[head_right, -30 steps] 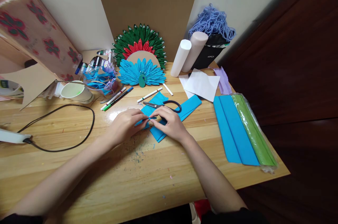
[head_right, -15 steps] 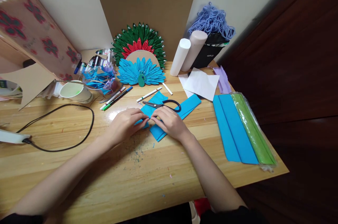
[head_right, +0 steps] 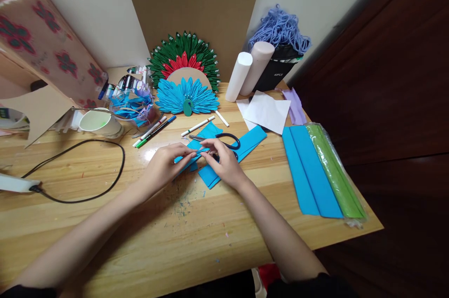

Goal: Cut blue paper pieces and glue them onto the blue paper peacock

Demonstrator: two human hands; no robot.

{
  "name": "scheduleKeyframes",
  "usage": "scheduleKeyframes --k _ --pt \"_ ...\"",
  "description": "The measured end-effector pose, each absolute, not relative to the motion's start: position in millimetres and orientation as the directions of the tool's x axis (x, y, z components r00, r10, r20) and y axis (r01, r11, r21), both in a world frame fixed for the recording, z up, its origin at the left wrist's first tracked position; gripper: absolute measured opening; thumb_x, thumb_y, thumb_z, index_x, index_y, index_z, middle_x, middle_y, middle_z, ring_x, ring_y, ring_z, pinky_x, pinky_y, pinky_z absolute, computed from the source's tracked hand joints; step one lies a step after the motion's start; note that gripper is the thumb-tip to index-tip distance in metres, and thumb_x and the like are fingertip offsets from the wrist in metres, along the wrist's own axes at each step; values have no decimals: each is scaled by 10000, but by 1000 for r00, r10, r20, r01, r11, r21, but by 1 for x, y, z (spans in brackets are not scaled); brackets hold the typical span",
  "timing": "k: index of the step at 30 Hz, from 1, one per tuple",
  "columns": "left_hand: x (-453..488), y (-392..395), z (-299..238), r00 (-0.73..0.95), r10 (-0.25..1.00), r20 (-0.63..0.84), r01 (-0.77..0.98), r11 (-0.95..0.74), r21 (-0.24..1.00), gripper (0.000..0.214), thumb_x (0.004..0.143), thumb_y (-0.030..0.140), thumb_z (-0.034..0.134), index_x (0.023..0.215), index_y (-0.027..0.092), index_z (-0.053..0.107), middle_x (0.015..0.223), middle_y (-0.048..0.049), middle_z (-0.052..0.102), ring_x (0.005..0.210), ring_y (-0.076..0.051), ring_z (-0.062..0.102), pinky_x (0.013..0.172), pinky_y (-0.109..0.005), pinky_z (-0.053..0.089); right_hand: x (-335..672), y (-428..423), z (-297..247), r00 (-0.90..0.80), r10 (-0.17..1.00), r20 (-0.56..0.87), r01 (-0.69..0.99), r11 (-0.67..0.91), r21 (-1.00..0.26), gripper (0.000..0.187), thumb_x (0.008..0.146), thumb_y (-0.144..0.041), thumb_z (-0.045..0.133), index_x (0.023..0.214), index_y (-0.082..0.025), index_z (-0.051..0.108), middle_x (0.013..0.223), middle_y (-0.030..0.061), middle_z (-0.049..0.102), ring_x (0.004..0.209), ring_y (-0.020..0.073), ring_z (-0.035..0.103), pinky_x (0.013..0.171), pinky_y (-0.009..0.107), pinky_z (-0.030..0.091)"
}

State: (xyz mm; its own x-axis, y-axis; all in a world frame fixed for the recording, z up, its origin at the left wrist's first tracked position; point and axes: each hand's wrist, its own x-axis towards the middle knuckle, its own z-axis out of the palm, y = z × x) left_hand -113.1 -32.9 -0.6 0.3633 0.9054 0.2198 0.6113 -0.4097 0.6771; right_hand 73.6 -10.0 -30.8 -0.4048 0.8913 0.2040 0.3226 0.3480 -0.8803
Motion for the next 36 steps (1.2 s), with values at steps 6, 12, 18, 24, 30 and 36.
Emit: scheduleKeyframes --k 6,12,18,24,30,36 --pt "-113 -32 -6 366 905 219 564 -403 721 183 854 231 543 946 180 693 835 -57 681 730 -154 604 658 -254 451 71 -11 -31 -313 936 160 213 234 -949 166 839 -291 566 990 -225 544 978 42 606 877 165 590 757 279 486" --pt "-112 -33 -4 368 902 228 579 -414 703 199 852 196 536 978 172 688 820 -57 664 726 -152 592 645 -253 447 77 -8 -27 -379 894 238 221 337 -915 75 819 -251 596 886 -222 615 888 34 632 865 176 599 760 302 485" --pt "-111 -32 -3 372 901 225 548 -409 730 183 845 180 542 951 154 689 854 -69 675 760 -159 600 685 -265 461 81 -5 -24 -412 836 362 234 481 -845 59 802 -192 610 811 -219 661 826 32 673 826 177 619 773 326 490" --pt "-112 -32 -6 395 885 247 548 -443 710 187 854 175 529 942 157 692 830 -71 672 747 -158 597 669 -261 458 80 -5 -24 -395 834 386 255 503 -826 64 805 -191 612 796 -217 670 809 33 680 802 174 623 754 321 492" --pt "-112 -32 -6 430 870 242 562 -467 683 210 868 184 508 989 171 679 814 -65 658 718 -147 591 645 -253 453 78 -6 -25 -392 835 386 299 513 -805 68 823 -175 587 801 -208 642 813 31 654 812 168 607 767 314 477" --pt "-112 -34 -8 446 854 268 619 -510 597 215 885 218 479 936 163 681 802 -64 636 705 -146 574 637 -258 444 75 -9 -26 -391 844 367 331 501 -800 66 848 -174 546 827 -212 595 820 29 622 806 165 583 751 305 469"
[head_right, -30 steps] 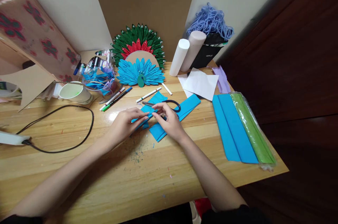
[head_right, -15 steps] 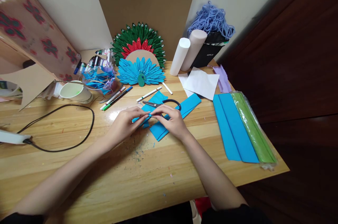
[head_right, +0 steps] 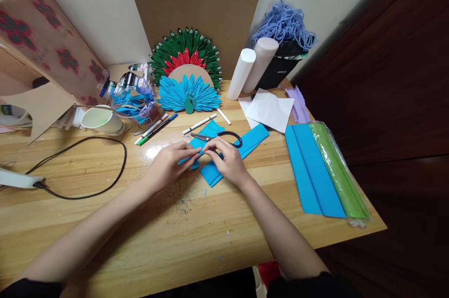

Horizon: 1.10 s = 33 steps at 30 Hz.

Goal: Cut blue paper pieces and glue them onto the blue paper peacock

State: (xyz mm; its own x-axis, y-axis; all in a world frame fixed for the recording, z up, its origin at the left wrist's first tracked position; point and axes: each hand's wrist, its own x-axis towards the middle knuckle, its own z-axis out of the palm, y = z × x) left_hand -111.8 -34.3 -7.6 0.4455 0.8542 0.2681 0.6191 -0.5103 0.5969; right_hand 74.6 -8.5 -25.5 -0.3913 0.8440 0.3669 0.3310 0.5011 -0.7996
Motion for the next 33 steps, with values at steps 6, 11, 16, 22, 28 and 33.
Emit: scheduleKeyframes --k 6,11,16,22,28,33 --pt "-111 -36 -5 439 833 337 643 -554 529 207 876 229 490 893 142 677 778 -72 646 684 -152 579 611 -260 450 74 -11 -29 -364 862 354 330 474 -816 40 846 -213 555 861 -210 592 841 30 627 827 166 591 762 303 479" --pt "-110 -35 -2 401 849 345 632 -529 566 208 871 232 495 871 139 682 771 -68 657 685 -149 591 625 -264 461 79 -8 -26 -373 858 353 294 470 -832 161 801 -260 623 957 -221 634 921 43 655 807 171 615 728 311 504" --pt "-111 -35 -2 415 853 316 630 -520 577 191 859 221 511 880 139 682 770 -69 654 683 -153 587 626 -265 457 82 -5 -23 -377 832 407 306 527 -793 81 789 -241 640 846 -238 697 829 33 691 806 188 628 754 341 501" --pt "-112 -35 -3 416 852 318 629 -522 577 192 865 225 506 882 149 681 803 -72 658 714 -155 592 648 -265 461 81 -7 -26 -315 862 397 287 485 -826 61 779 -233 649 781 -236 710 787 32 704 760 191 641 726 345 514" --pt "-111 -36 -6 385 843 375 630 -537 560 207 867 217 499 930 134 677 795 -85 655 723 -165 599 645 -272 469 80 -7 -23 -274 881 386 294 459 -839 27 760 -227 671 764 -220 697 765 34 692 748 183 633 718 330 507" --pt "-111 -36 -7 396 823 407 638 -565 523 203 866 217 501 929 138 677 796 -82 651 708 -161 591 627 -265 460 82 -5 -23 -313 892 327 252 410 -877 108 740 -237 692 846 -219 703 844 44 696 814 189 633 725 322 508"
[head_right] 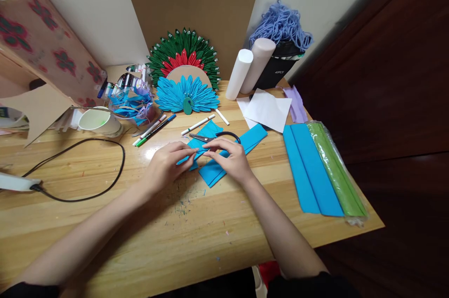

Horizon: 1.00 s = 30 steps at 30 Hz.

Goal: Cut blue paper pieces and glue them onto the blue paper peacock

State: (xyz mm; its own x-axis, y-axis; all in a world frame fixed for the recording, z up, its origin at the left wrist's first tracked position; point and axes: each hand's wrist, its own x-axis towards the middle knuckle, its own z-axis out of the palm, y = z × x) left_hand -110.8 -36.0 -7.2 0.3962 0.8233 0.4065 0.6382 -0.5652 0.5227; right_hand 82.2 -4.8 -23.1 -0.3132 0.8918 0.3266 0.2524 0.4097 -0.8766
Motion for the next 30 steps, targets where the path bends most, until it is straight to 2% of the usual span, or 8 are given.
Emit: scheduleKeyframes --k 3,8,18,22,25,30 --pt "-111 -36 -8 411 815 408 649 -576 497 205 869 218 494 945 160 676 804 -74 645 712 -155 582 621 -257 453 82 -4 -23 -309 891 333 261 415 -871 69 737 -232 694 803 -221 712 803 41 700 795 190 634 755 343 502" --pt "-110 -36 -7 396 807 439 640 -585 498 209 867 217 496 956 151 674 791 -77 644 698 -151 580 607 -253 455 83 -4 -23 -272 898 346 218 408 -887 21 729 -217 698 739 -215 717 750 44 697 739 186 635 713 338 513" --pt "-110 -36 -5 364 838 406 578 -546 607 206 853 204 520 977 147 675 825 -81 661 728 -155 600 643 -266 470 82 -3 -27 -219 937 273 173 313 -934 38 741 -244 685 741 -208 697 767 42 688 765 182 634 722 322 518" --pt "-109 -35 -3 321 912 254 525 -395 754 199 849 243 537 948 166 691 815 -58 680 718 -151 612 660 -266 466 82 -1 -28 -220 959 180 109 207 -972 91 722 -280 703 770 -203 698 802 46 696 778 181 649 706 306 535" --pt "-108 -33 -2 302 951 70 450 -207 868 227 839 338 547 902 188 705 829 -42 705 724 -155 626 668 -269 470 83 0 -28 -306 945 117 104 155 -982 148 708 -297 714 821 -205 699 854 45 704 823 184 655 750 312 537" --pt "-106 -32 -3 321 937 -137 374 7 927 276 809 386 555 786 153 699 716 -33 688 613 -134 579 541 -231 420 81 -3 -26 -403 914 50 115 105 -988 227 708 -303 711 903 -192 679 890 50 691 800 163 649 734 293 536"
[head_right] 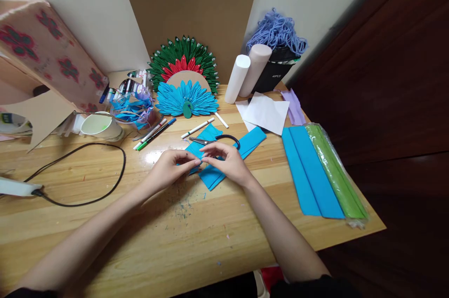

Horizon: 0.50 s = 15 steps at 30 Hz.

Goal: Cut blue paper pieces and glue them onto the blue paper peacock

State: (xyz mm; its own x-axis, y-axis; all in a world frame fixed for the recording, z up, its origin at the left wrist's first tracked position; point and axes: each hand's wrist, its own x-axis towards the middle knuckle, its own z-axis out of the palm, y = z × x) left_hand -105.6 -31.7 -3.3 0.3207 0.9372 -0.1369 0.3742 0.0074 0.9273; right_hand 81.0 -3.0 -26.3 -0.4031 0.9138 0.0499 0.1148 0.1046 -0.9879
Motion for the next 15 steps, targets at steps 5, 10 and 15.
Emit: scheduleKeyframes --k 5,10,15 --pt "-102 -31 -7 263 943 -205 208 152 966 222 763 341 611 755 121 640 677 -23 642 560 -98 536 522 -207 393 76 -4 -27 -363 932 -11 60 12 -998 291 666 -299 739 919 -186 647 857 40 677 783 150 644 714 265 535" --pt "-102 -28 -8 230 927 -298 79 287 955 214 701 328 665 706 122 605 591 9 594 513 -81 511 502 -197 378 76 -2 -30 -341 939 -37 57 -19 -998 311 655 -299 745 918 -179 630 801 24 657 773 140 635 723 257 525" --pt "-103 -25 -9 212 930 -302 13 306 952 263 656 376 697 671 132 599 573 27 570 516 -79 498 515 -204 386 77 -2 -30 -329 944 -32 40 -20 -999 306 675 -309 728 931 -185 615 790 18 645 786 141 629 733 259 519"
